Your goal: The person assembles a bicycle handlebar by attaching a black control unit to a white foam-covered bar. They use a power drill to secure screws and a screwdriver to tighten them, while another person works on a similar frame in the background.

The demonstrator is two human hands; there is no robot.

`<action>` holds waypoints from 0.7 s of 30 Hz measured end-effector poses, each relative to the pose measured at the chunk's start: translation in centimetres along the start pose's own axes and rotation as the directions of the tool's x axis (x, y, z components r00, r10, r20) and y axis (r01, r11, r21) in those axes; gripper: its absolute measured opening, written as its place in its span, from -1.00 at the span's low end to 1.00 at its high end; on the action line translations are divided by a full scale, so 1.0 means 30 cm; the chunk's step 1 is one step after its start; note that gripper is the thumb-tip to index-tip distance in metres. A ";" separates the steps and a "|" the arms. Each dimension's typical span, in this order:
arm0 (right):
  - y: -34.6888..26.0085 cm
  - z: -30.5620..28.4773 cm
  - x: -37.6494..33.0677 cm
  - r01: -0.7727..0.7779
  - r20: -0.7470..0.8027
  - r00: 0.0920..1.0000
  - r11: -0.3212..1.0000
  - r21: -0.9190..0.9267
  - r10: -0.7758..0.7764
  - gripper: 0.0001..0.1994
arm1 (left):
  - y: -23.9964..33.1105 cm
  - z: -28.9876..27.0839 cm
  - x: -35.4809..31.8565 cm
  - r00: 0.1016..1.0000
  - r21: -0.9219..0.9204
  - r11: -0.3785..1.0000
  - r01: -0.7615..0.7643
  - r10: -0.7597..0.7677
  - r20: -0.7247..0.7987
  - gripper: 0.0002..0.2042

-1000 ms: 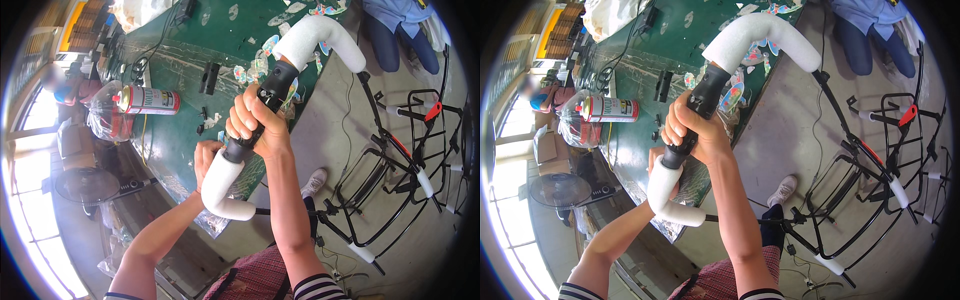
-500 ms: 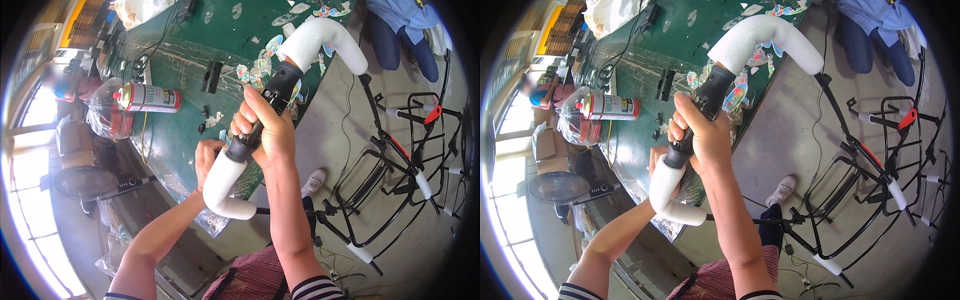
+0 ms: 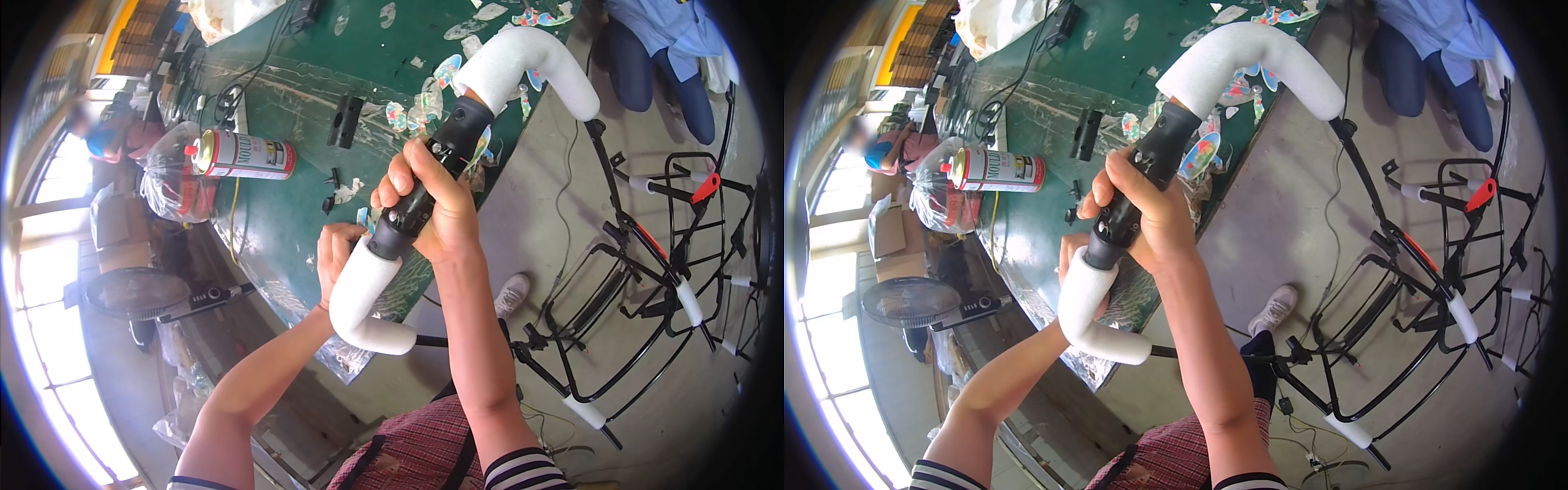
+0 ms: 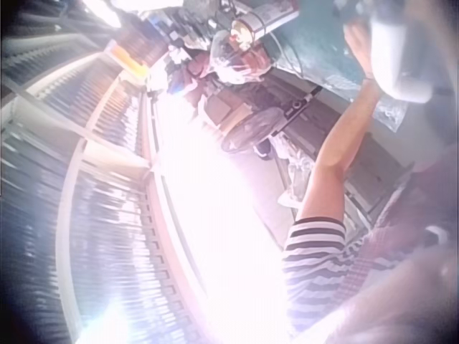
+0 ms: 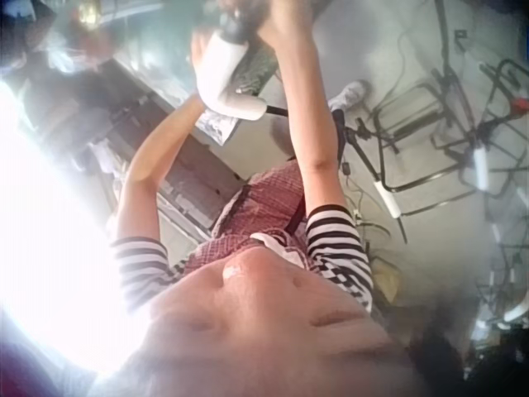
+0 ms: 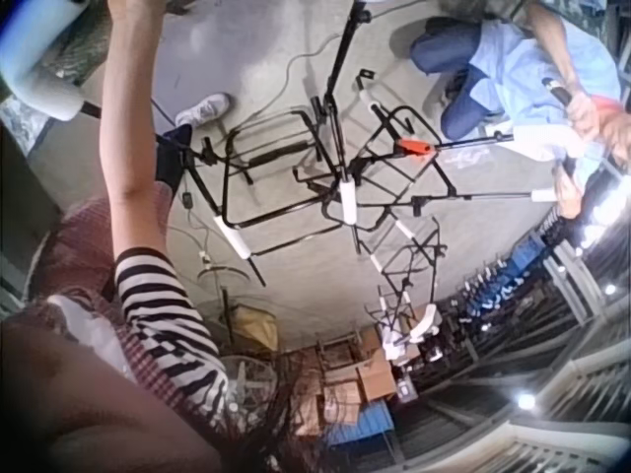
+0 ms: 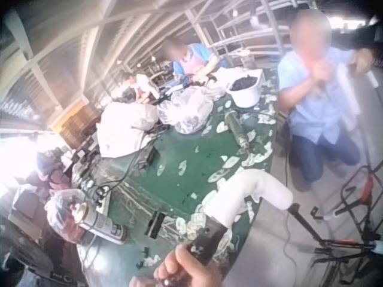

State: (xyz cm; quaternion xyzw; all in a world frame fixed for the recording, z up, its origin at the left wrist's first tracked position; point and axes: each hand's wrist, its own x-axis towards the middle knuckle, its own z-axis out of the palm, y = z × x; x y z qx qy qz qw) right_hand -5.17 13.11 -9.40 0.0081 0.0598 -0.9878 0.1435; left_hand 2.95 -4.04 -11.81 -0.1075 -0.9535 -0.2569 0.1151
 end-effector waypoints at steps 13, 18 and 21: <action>-0.011 -0.036 0.028 -0.009 0.159 0.987 0.995 0.099 -0.007 -0.79 | 0.013 -0.012 0.014 0.998 0.125 0.991 -0.055 0.050 0.047 -0.52; -0.021 0.034 0.008 -0.028 -0.153 0.988 0.998 0.052 0.035 -0.81 | 0.002 -0.011 0.000 0.999 0.066 0.997 0.042 -0.043 0.017 -0.67; -0.024 0.062 0.004 -0.023 -0.291 0.957 0.998 -0.054 0.006 -0.78 | -0.017 -0.012 -0.001 0.999 0.134 0.991 -0.010 0.005 0.036 -0.64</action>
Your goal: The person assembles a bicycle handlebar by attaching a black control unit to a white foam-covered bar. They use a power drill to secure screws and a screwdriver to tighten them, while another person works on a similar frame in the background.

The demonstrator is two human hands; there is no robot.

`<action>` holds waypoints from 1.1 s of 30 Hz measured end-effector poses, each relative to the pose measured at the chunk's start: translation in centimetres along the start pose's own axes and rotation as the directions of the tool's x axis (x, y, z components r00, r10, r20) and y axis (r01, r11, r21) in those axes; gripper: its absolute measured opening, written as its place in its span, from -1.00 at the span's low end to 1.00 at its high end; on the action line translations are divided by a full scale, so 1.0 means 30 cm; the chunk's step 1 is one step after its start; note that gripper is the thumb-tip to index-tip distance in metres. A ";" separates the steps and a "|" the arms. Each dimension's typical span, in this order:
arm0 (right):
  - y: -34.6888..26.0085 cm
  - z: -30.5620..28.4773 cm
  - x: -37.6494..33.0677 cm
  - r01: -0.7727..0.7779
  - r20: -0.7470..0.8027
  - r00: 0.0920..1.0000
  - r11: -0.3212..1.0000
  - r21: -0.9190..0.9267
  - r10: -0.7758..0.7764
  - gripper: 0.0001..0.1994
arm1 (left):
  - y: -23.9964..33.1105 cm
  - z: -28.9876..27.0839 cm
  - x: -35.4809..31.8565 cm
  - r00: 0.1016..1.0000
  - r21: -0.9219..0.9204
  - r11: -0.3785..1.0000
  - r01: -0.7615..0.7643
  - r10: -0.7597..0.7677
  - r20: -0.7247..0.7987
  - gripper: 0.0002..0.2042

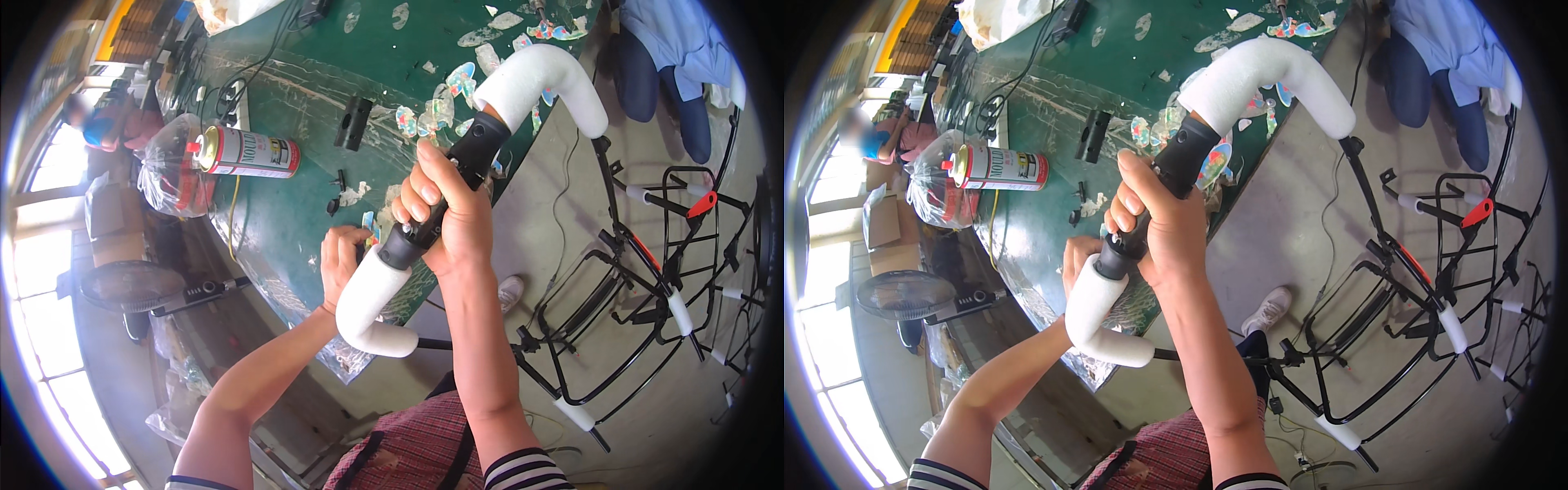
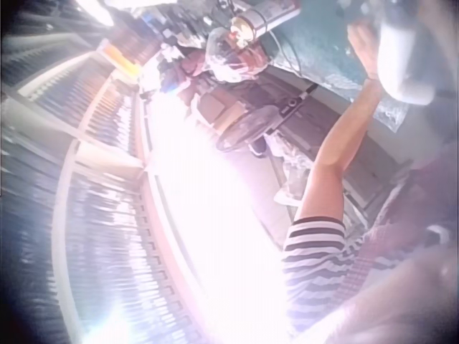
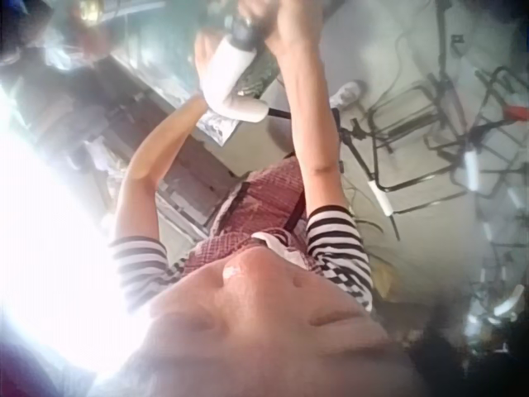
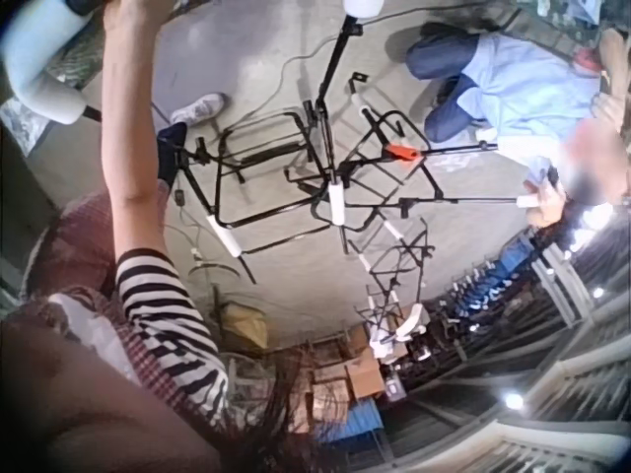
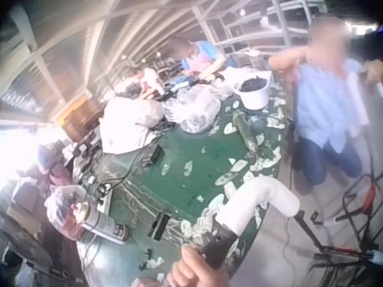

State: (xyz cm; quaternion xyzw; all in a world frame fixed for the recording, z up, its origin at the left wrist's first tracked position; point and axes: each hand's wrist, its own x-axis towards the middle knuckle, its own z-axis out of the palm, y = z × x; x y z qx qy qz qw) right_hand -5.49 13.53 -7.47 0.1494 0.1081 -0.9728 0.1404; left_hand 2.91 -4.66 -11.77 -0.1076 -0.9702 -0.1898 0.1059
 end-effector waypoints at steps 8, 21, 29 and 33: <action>-0.010 0.018 -0.013 0.013 -0.042 0.999 0.998 -0.069 -0.016 -0.81 | -0.014 0.009 -0.005 1.000 -0.022 1.000 0.022 -0.022 -0.008 -0.66; -0.023 -0.027 -0.050 -0.004 0.011 1.000 0.987 -0.160 0.006 -0.58 | -0.001 -0.002 0.014 1.000 -0.002 1.000 0.025 -0.025 -0.005 -0.68; 0.003 -0.023 -0.003 0.004 0.067 0.998 0.999 -0.048 -0.001 -0.72 | 0.005 -0.023 0.035 1.000 -0.047 0.999 0.013 -0.013 0.014 -0.69; 0.001 -0.042 0.009 -0.012 0.146 0.989 1.000 -0.026 0.016 -0.74 | 0.008 -0.026 0.042 0.999 -0.066 0.997 0.031 -0.029 0.034 -0.69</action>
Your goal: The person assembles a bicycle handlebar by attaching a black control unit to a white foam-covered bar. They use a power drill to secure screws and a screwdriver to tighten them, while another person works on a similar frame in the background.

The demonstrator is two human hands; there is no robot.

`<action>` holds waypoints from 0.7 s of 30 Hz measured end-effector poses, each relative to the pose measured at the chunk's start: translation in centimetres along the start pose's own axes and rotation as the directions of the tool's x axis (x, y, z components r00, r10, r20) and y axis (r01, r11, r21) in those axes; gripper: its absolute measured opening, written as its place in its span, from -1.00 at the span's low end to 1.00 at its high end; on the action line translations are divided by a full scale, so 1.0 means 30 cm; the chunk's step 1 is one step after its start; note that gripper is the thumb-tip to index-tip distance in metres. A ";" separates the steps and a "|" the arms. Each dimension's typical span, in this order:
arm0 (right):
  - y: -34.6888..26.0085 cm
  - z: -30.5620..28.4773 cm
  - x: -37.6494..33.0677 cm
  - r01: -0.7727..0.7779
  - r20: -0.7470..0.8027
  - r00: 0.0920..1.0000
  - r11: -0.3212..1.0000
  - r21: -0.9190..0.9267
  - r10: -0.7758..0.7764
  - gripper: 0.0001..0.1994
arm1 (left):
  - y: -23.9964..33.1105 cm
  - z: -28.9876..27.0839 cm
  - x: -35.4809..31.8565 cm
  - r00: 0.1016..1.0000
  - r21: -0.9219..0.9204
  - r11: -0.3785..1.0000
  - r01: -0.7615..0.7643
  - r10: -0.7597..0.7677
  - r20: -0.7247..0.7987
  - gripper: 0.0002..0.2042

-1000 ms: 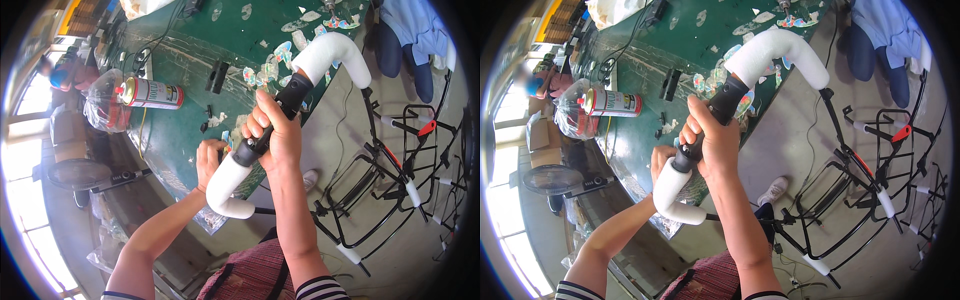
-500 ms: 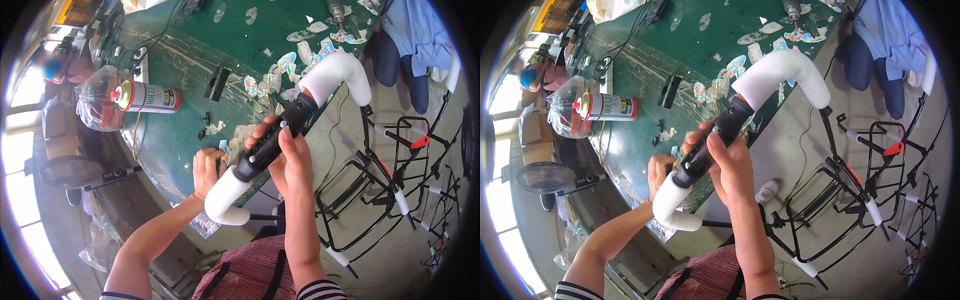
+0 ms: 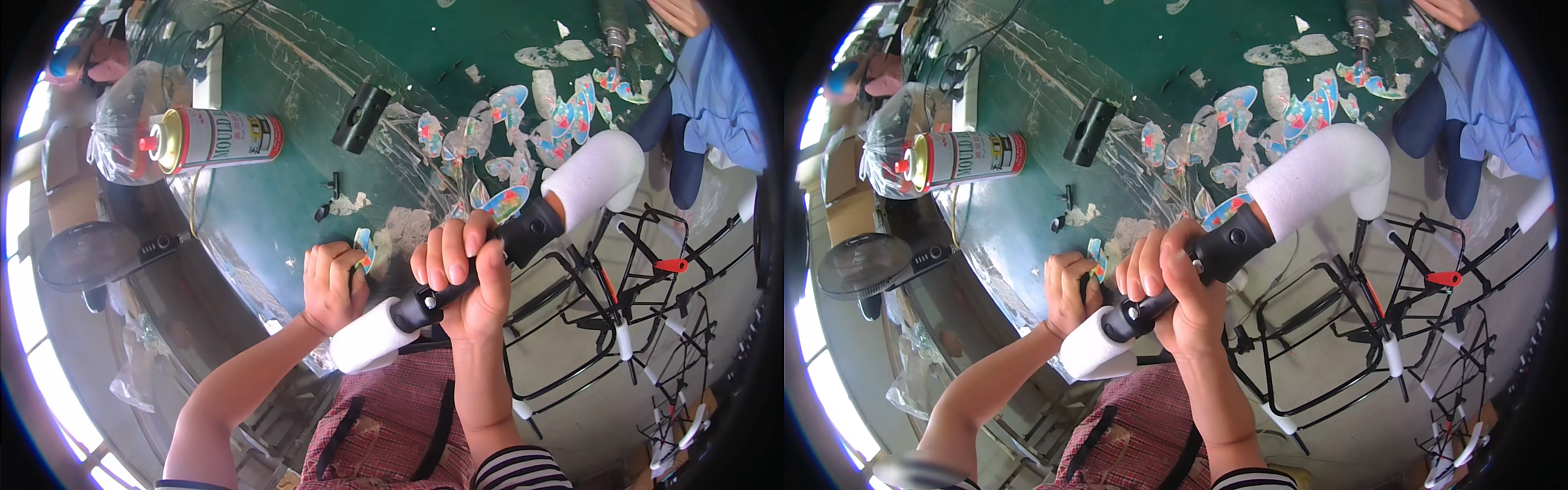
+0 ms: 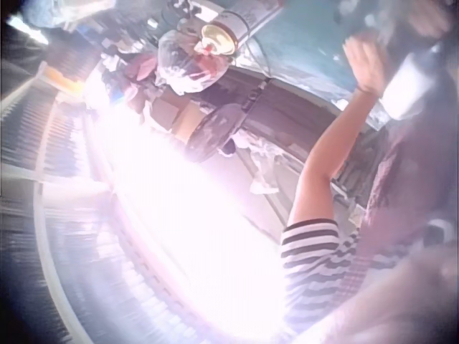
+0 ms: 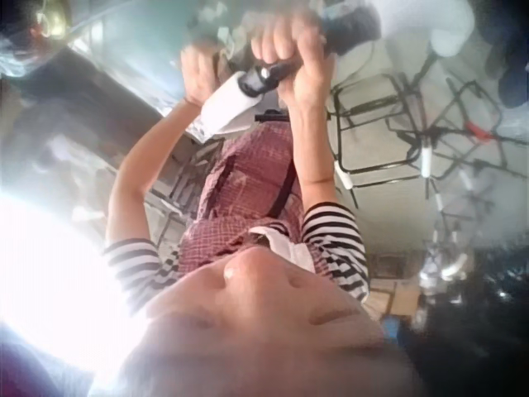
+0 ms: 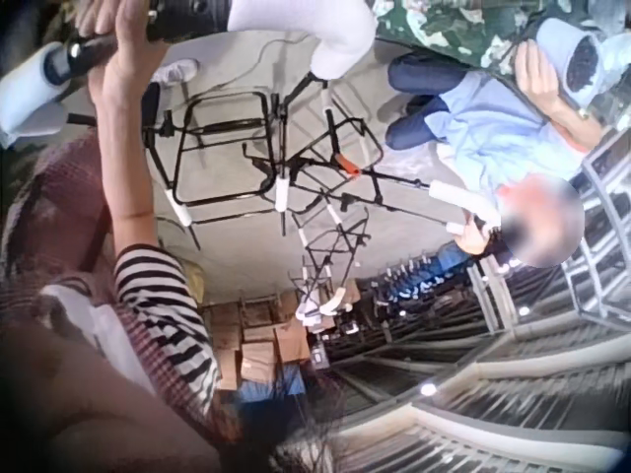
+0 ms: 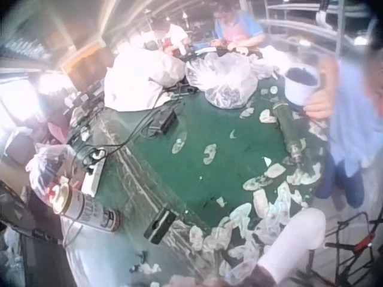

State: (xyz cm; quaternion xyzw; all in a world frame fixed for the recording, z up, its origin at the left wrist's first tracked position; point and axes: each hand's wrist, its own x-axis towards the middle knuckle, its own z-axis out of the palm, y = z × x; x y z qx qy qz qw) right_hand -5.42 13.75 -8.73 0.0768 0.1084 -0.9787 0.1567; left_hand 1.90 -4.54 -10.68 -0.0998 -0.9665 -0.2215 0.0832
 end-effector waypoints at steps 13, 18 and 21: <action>-0.012 0.098 -0.027 -0.052 -0.407 0.913 0.982 -0.184 -0.028 -0.82 | -0.014 0.006 0.006 1.000 -0.018 1.000 0.025 -0.025 0.011 -0.70; 0.001 0.136 -0.028 -0.039 -0.528 0.839 0.954 -0.298 -0.131 -0.83 | -0.018 0.003 0.003 0.999 -0.008 1.000 0.029 -0.029 0.016 -0.68; 0.006 0.145 -0.030 -0.044 -0.559 0.814 0.942 -0.334 -0.160 -0.83 | -0.016 0.003 0.001 0.999 -0.002 1.000 0.029 -0.029 0.027 -0.67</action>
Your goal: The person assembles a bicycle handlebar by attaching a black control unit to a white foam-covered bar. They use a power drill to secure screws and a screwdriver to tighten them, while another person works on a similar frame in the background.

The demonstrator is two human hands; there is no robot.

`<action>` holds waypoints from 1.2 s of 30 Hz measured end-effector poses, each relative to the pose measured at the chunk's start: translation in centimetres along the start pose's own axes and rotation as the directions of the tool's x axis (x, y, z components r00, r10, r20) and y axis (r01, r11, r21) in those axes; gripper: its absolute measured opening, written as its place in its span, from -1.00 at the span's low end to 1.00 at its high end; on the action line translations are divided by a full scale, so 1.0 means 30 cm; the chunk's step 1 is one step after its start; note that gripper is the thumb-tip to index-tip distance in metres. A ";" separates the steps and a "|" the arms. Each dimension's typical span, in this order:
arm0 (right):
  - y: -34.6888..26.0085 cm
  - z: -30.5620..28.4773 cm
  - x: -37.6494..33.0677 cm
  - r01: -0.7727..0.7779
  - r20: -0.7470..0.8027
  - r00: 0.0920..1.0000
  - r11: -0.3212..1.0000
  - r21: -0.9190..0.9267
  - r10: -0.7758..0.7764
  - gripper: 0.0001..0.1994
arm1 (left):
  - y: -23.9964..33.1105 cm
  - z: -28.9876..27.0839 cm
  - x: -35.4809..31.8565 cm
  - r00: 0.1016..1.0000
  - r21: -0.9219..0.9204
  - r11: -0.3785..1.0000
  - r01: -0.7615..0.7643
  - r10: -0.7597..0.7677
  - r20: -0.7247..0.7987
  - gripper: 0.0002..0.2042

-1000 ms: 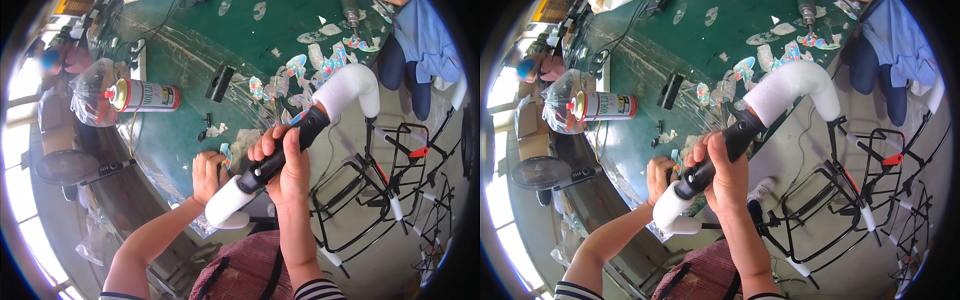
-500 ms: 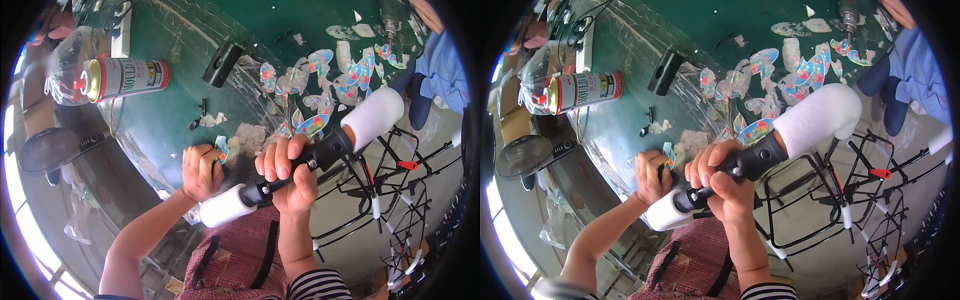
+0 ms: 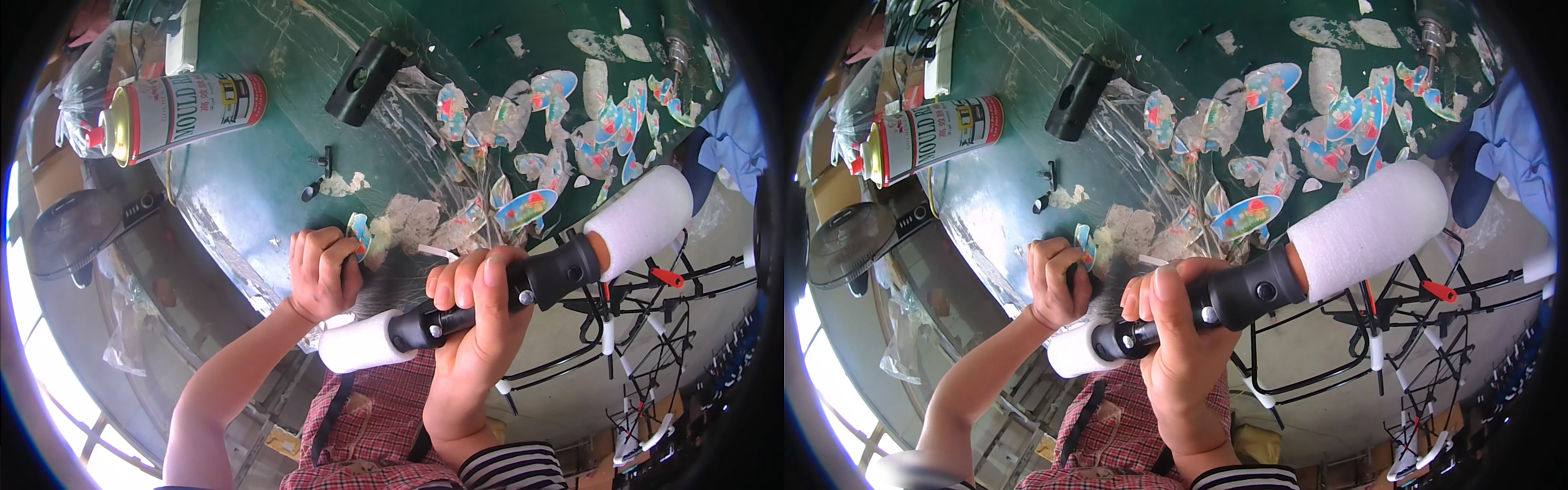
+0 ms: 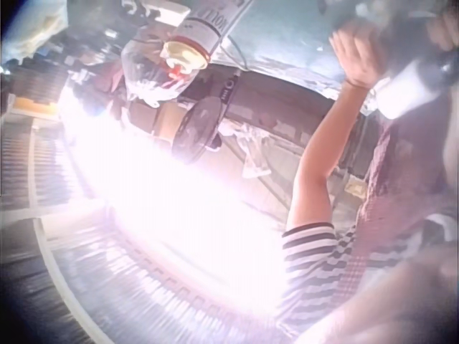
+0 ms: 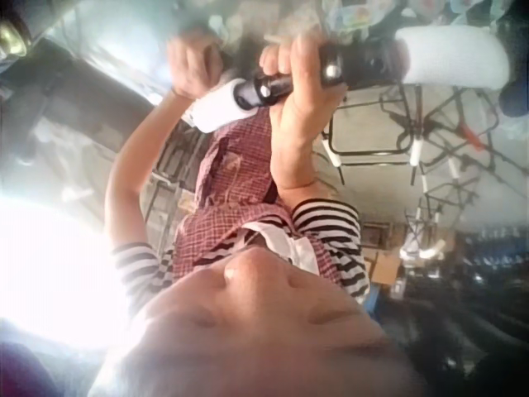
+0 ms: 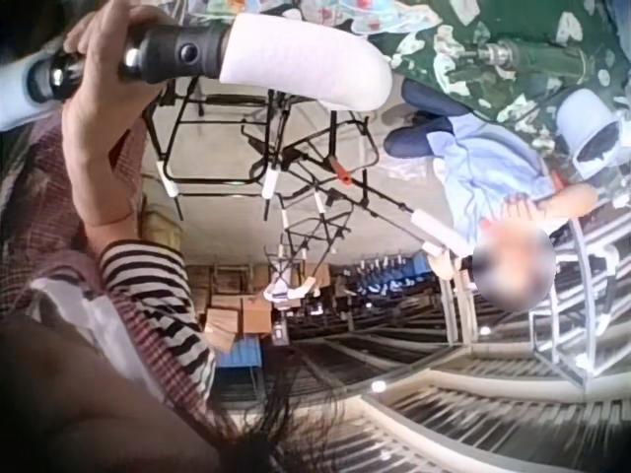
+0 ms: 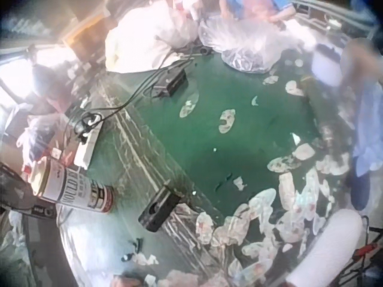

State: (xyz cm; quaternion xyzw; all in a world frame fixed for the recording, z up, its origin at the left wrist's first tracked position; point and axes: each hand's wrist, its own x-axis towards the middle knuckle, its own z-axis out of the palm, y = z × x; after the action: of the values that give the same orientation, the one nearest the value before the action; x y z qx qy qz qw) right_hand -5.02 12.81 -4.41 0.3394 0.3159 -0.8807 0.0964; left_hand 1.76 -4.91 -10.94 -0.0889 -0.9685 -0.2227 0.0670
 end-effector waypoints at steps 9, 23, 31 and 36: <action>0.000 -0.006 0.007 -0.015 0.024 1.000 1.000 0.019 0.015 -0.82 | -0.004 0.008 -0.009 1.000 -0.002 1.000 0.009 -0.008 0.017 -0.66; 0.024 -0.101 0.131 -0.215 0.657 0.753 0.959 0.185 0.042 -0.72 | -0.002 0.005 -0.005 1.000 0.010 1.000 -0.004 0.004 0.029 -0.66; -0.003 -0.019 0.017 -0.076 0.086 0.994 0.994 0.074 0.069 -0.80 | -0.006 0.009 -0.011 1.000 0.007 1.000 -0.001 0.001 0.020 -0.67; 0.004 -0.008 0.006 -0.042 0.021 0.999 0.999 -0.022 0.043 -0.84 | -0.002 0.007 -0.013 1.000 0.002 1.000 0.005 -0.005 0.027 -0.67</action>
State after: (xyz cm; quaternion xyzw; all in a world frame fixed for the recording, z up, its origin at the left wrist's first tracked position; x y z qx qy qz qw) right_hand -4.98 12.88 -4.74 0.3354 0.3171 -0.8787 0.1221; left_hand 2.09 -4.93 -11.22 -0.0893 -0.9698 -0.2207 0.0532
